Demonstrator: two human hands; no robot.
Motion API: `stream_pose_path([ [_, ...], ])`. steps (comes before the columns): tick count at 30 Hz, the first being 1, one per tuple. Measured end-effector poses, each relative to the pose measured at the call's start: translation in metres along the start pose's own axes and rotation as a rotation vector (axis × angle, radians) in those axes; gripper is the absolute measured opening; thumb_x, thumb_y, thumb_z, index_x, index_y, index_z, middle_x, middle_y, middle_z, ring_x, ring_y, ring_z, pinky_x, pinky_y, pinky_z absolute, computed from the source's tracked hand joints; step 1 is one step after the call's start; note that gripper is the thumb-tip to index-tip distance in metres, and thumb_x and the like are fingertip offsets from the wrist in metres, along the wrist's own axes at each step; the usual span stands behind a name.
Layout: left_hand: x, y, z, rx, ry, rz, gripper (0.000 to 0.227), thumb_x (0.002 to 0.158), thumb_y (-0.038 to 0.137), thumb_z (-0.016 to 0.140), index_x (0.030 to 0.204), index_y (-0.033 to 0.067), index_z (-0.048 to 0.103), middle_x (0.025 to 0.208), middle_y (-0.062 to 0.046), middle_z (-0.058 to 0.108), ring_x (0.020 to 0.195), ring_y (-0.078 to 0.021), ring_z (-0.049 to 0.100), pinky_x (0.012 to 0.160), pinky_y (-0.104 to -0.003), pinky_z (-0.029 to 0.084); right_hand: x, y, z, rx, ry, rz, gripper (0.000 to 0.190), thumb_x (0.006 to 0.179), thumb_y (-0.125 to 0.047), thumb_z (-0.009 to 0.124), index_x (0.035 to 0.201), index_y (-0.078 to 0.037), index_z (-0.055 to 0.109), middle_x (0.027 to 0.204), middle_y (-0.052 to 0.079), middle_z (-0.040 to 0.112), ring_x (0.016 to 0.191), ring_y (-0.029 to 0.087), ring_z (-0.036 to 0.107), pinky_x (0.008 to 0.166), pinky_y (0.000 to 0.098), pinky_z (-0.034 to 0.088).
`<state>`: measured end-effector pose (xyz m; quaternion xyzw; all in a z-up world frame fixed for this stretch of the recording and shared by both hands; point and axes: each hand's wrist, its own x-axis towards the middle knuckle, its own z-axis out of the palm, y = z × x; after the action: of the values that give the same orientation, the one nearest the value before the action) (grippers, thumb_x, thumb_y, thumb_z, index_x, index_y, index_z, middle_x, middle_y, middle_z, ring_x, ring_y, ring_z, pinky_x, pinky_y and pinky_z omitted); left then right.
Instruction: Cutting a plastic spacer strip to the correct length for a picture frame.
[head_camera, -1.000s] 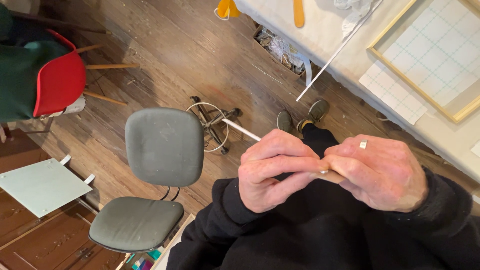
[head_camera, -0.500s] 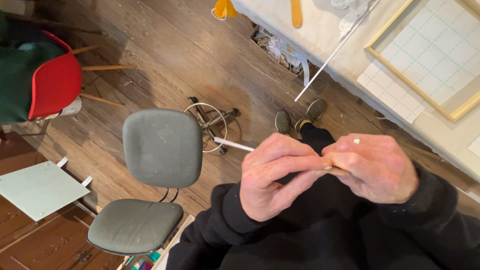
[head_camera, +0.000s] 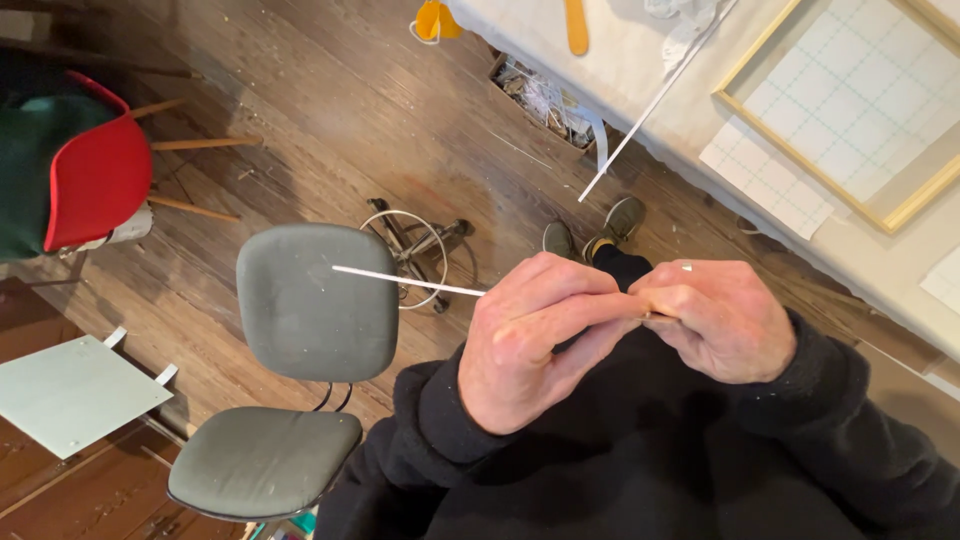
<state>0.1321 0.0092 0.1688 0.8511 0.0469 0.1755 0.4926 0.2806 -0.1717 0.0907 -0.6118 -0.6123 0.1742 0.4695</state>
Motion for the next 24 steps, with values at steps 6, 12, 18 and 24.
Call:
stream_pose_path([
  [6,0.002,0.003,0.015,-0.183,-0.004,-0.042,0.027,0.092,0.003,0.081,0.116,0.0094,0.072,0.105,-0.003,0.069,0.096,-0.0196,0.069,0.083,-0.028,0.057,-0.027,0.001,0.022,0.154,0.237,0.085,0.011,0.096,-0.008,0.059,0.107,-0.005,0.057,0.094,0.012,0.069,0.077,0.027,0.070,0.066,0.0355,0.058],
  [12,0.026,0.012,0.034,0.029,-0.181,0.009,0.025,0.088,0.003,0.082,0.112,0.0096,0.075,0.104,-0.003,0.069,0.094,-0.0237,0.067,0.083,-0.034,0.054,-0.048,0.001,-0.005,0.060,0.120,0.136,0.010,0.096,-0.001,0.063,0.105,-0.004,0.059,0.090,0.012,0.070,0.077,0.030,0.071,0.065,0.0348,0.057],
  [18,0.052,0.023,0.091,-0.142,-0.255,-0.051,0.021,0.091,0.005,0.080,0.110,0.0088,0.073,0.105,-0.003,0.068,0.096,-0.0230,0.068,0.084,-0.033,0.056,-0.098,0.009,-0.008,0.105,0.439,0.246,0.019,0.093,0.007,0.060,0.108,-0.004,0.060,0.093,0.010,0.070,0.078,0.028,0.071,0.068,0.0346,0.058],
  [24,0.091,0.027,0.148,0.066,-0.482,0.001,0.020,0.086,0.004,0.082,0.104,0.0079,0.076,0.098,-0.004,0.070,0.090,-0.0257,0.067,0.080,-0.035,0.055,-0.144,0.034,-0.040,0.085,0.369,0.263,0.020,0.088,0.002,0.067,0.106,-0.003,0.060,0.089,0.013,0.069,0.076,0.033,0.069,0.065,0.0372,0.055],
])
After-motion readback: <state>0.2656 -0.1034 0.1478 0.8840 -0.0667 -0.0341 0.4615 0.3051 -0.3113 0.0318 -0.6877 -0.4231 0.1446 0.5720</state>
